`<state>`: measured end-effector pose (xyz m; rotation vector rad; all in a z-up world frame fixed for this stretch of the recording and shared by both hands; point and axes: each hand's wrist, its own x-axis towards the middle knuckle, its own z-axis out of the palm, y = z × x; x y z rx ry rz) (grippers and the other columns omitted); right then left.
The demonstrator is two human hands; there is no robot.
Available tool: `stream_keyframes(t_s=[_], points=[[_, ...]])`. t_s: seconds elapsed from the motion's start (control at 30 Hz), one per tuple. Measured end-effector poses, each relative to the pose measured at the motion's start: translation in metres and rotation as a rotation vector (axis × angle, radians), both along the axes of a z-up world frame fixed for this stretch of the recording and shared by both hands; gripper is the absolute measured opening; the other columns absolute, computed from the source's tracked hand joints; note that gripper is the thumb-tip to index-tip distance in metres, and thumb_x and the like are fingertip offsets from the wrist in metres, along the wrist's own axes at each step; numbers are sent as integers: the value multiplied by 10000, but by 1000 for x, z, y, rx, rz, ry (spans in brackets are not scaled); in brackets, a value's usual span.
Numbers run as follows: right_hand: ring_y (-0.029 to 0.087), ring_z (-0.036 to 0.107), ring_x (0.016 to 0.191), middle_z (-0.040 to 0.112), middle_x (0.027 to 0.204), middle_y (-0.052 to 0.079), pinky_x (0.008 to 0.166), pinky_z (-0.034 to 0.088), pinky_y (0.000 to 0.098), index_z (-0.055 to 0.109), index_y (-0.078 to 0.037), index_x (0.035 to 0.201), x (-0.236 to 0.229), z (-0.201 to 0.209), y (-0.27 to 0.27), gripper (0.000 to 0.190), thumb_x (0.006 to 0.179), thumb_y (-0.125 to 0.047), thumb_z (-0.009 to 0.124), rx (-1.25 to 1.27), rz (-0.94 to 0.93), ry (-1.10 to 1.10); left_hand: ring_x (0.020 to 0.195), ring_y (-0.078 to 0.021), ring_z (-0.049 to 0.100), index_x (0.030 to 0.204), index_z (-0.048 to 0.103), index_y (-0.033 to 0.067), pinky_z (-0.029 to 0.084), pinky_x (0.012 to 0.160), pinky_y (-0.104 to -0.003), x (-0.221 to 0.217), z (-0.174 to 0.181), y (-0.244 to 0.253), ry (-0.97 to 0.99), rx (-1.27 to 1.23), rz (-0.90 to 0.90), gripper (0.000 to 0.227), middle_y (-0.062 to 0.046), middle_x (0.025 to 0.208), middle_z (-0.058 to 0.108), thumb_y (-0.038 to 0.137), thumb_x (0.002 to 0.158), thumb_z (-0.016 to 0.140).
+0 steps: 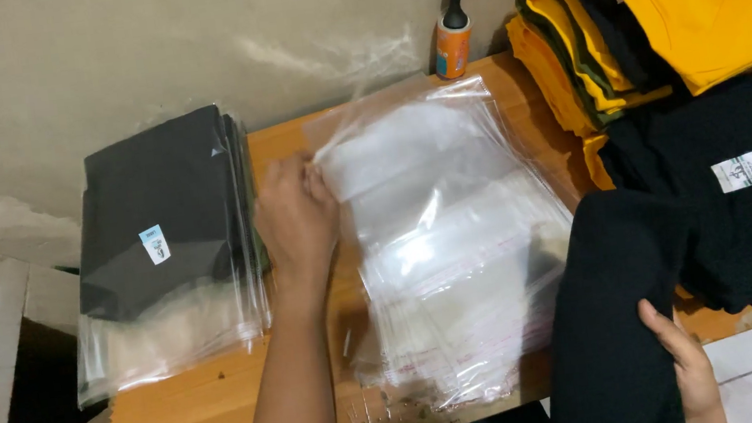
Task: Packaging folded black t-shirts into clear plastic bags on a wooden table.
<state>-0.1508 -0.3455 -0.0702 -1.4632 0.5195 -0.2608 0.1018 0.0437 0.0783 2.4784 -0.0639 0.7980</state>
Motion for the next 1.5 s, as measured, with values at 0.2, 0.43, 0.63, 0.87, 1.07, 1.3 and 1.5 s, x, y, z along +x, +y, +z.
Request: stream_keyframes(t_s=[0.2, 0.43, 0.63, 0.87, 1.07, 1.3, 1.5], points=[[285, 485, 1410, 502, 1542, 196, 1286, 328, 406, 529, 9, 1406, -9, -27, -16, 446, 966, 7, 453, 18, -35, -37, 854, -252, 648, 997, 733, 54, 474, 897, -451, -36, 126, -40, -756, 130, -114, 140, -79, 960, 675, -79, 952, 725], [279, 446, 1441, 467, 1561, 174, 1280, 318, 399, 483, 32, 1437, 13, 73, 42, 456, 988, 11, 412, 146, -128, 109, 987, -233, 730, 976, 705, 114, 373, 1094, -642, -57, 86, -66, -725, 347, -389, 202, -35, 956, 697, -85, 983, 734], [195, 404, 1476, 448, 1588, 104, 1280, 277, 336, 381, 7, 1534, 16, 107, 61, 528, 1012, -73, 371, 215, -183, 302, 1190, -443, 623, 1005, 643, -6, 376, 1144, -709, -76, -19, -76, -420, 384, -725, 118, -193, 1106, 667, -112, 952, 638], [262, 349, 1535, 365, 1667, 161, 1302, 228, 395, 499, 1, 1428, -20, -7, 1, 531, 899, 42, 484, -98, 66, -33, 1158, -445, 627, 819, 594, 25, 417, 1153, -636, -108, -66, -78, -116, 375, -939, 189, -184, 949, 631, 182, 846, 696], [296, 461, 1456, 487, 1571, 189, 1271, 292, 397, 545, -30, 1448, 38, 104, 67, 551, 899, 19, 539, -125, 186, 141, 1036, -352, 626, 1099, 630, 31, 431, 1149, -569, -108, -63, -78, -143, 309, -935, 195, -137, 972, 646, 141, 945, 581], [234, 456, 1487, 515, 1600, 145, 1307, 237, 365, 558, 10, 1457, 1, -10, 29, 491, 976, 23, 461, 323, 185, 509, 986, -348, 650, 1010, 599, 12, 464, 1154, -582, -103, -78, -70, -249, 276, -874, 300, -137, 911, 631, -208, 816, 533], [347, 536, 1312, 602, 1408, 262, 1185, 359, 403, 554, 101, 1445, 36, 124, 115, 469, 1001, -26, 472, 620, 26, 671, 786, -254, 510, 820, 402, 39, 459, 1167, -579, -104, -57, -64, -287, 195, -903, 314, -104, 809, 459, -268, 790, 460]])
